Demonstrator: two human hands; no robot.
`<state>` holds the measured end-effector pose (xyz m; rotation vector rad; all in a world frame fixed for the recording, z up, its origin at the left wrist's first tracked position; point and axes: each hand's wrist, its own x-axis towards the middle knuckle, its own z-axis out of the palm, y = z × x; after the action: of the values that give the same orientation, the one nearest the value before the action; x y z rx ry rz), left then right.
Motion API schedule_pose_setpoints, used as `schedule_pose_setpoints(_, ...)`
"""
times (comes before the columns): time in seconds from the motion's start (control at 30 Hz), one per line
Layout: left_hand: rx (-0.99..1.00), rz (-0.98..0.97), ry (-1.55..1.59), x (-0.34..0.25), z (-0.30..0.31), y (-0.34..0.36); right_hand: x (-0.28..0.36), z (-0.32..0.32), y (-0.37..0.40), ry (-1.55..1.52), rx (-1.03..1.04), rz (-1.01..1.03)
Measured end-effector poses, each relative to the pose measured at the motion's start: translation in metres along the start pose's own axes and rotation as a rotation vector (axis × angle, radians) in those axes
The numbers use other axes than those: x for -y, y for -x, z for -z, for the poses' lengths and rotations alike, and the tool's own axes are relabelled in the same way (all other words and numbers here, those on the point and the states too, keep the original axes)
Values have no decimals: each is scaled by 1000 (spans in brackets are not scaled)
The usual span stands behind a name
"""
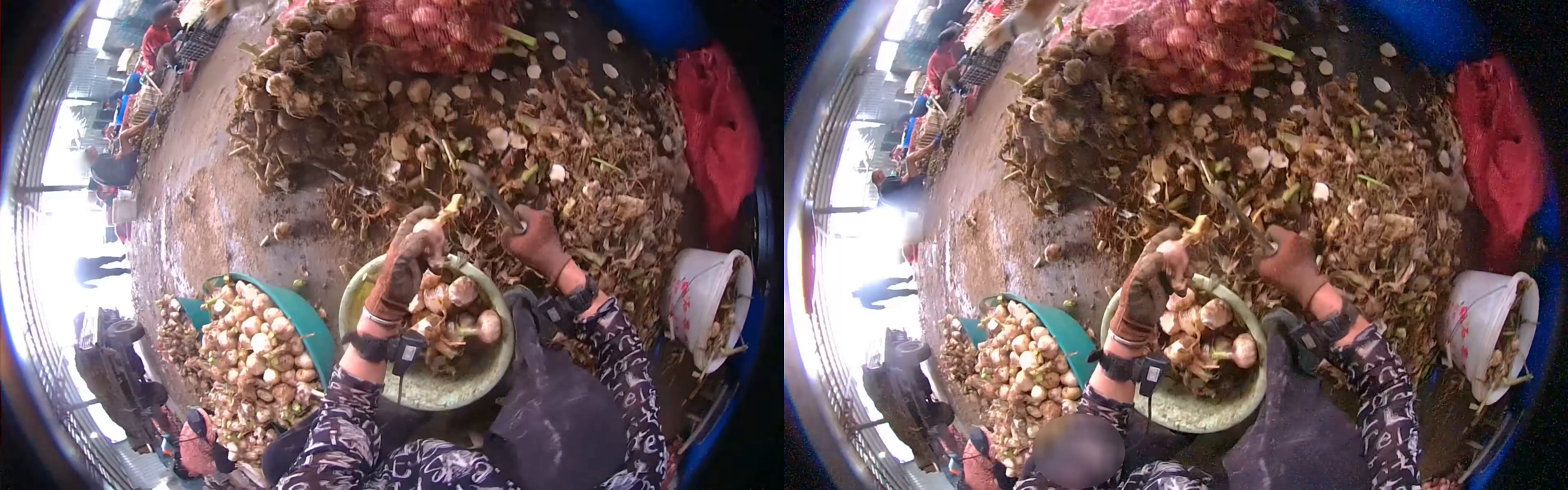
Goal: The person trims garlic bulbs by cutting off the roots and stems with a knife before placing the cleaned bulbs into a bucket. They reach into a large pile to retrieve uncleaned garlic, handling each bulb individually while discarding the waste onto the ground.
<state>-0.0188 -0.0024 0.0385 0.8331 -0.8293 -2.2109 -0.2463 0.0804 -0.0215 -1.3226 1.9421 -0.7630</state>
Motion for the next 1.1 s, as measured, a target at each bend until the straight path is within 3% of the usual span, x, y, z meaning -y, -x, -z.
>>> schedule_pose_setpoints(0.07, 3, 4, -163, 12, 8, -6, 25, 11, 6, -124, 34, -41)
schedule_pose_setpoints(0.1, -129, 83, -227, 0, -17, -2, 31, 10, 9, -122, 80, 16)
schedule_pose_setpoints(0.13, -129, 82, -226, 2, -17, -3, 37, 9, 13, -122, 125, 75)
schedule_pose_setpoints(0.17, -149, 31, -263, 6, -16, -6, 42, 9, 19, -96, 105, 183)
schedule_pose_setpoints(0.23, -152, -32, -395, 5, -14, -5, 43, 10, 20, -54, 92, 152)
schedule_pose_setpoints(0.33, -81, -89, -200, 5, -8, 2, 57, 21, 22, -23, 17, 125)
schedule_pose_setpoints(0.4, -136, -25, -240, 2, -12, 11, 79, 34, 23, -76, 18, 226)
schedule_pose_setpoints(0.47, -132, 45, -551, 6, -4, 17, 90, 32, 22, 26, 15, 325)
schedule_pose_setpoints(0.57, -33, -352, -1370, 38, 32, 15, 97, 24, 20, 121, 85, 489)
schedule_pose_setpoints(0.7, -4, -500, -1673, 32, 23, 22, 93, 13, 18, 159, 39, 502)
schedule_pose_setpoints(0.8, -64, -268, -1430, 51, 35, 22, 82, 0, 12, 60, -31, 513)
schedule_pose_setpoints(0.9, -301, -40, -636, 32, 3, 17, 57, -19, -3, 72, -71, 500)
schedule_pose_setpoints(1.03, -241, 29, -614, 25, 9, 15, 51, -34, -10, 72, -114, 540)
schedule_pose_setpoints(1.07, -244, -19, -344, 29, 15, 19, 49, -39, -15, 77, -132, 572)
schedule_pose_setpoints(1.1, -266, -17, -339, 26, 12, 21, 49, -41, -18, 81, -116, 571)
